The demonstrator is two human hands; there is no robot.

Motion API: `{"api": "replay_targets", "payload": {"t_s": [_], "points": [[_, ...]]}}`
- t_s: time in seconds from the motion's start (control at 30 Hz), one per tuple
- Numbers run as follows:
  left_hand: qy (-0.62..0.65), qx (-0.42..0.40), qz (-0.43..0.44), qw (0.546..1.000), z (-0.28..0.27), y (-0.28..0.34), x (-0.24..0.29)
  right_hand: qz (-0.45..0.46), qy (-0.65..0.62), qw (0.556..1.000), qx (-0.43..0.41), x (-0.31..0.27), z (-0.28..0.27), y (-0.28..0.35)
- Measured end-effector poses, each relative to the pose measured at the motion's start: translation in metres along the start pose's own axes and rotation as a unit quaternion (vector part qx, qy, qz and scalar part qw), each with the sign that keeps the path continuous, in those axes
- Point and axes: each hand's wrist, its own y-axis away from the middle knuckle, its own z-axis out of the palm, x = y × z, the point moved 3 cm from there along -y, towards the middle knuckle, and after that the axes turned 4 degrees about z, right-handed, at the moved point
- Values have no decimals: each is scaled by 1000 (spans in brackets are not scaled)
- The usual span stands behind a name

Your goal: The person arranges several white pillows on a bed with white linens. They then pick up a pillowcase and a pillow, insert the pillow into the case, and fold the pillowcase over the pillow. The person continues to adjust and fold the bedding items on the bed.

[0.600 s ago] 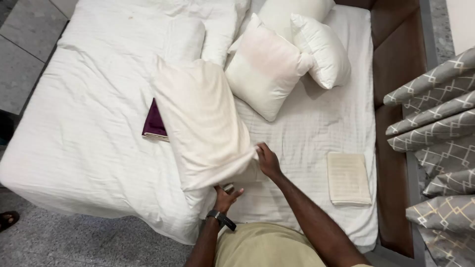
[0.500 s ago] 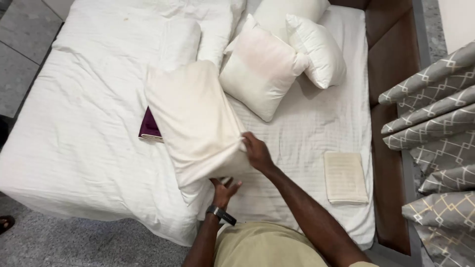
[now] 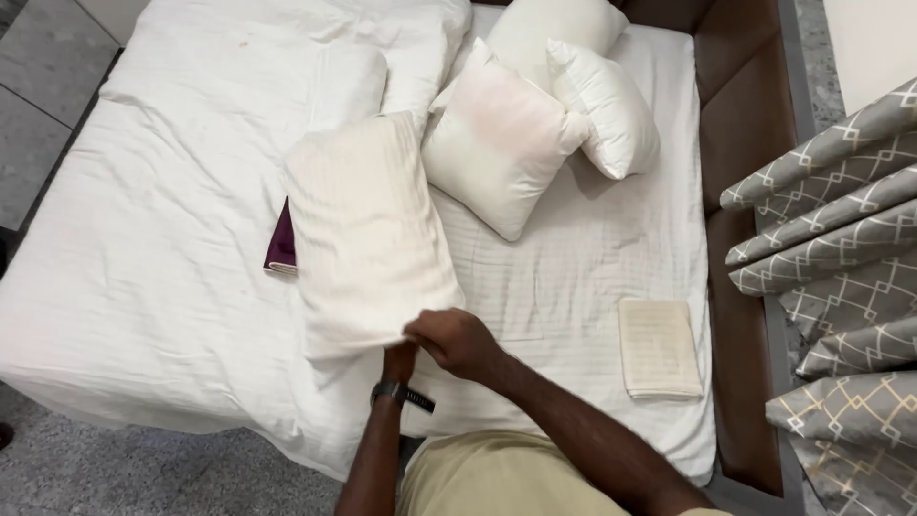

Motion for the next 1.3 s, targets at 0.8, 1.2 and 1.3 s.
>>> {"api": "replay_targets", "payload": {"t_s": [0.8,1.2,1.3], "points": [[-339,66,163,924,-119,118,59,90,258,953,-128,147,140,-6],[-287,89,-75,951,-113,92,39,104,321,921,-195,183,174,-2],[-96,136,-53,985,-109,78,47,101,261,904,-325,157,162,-6]]}}
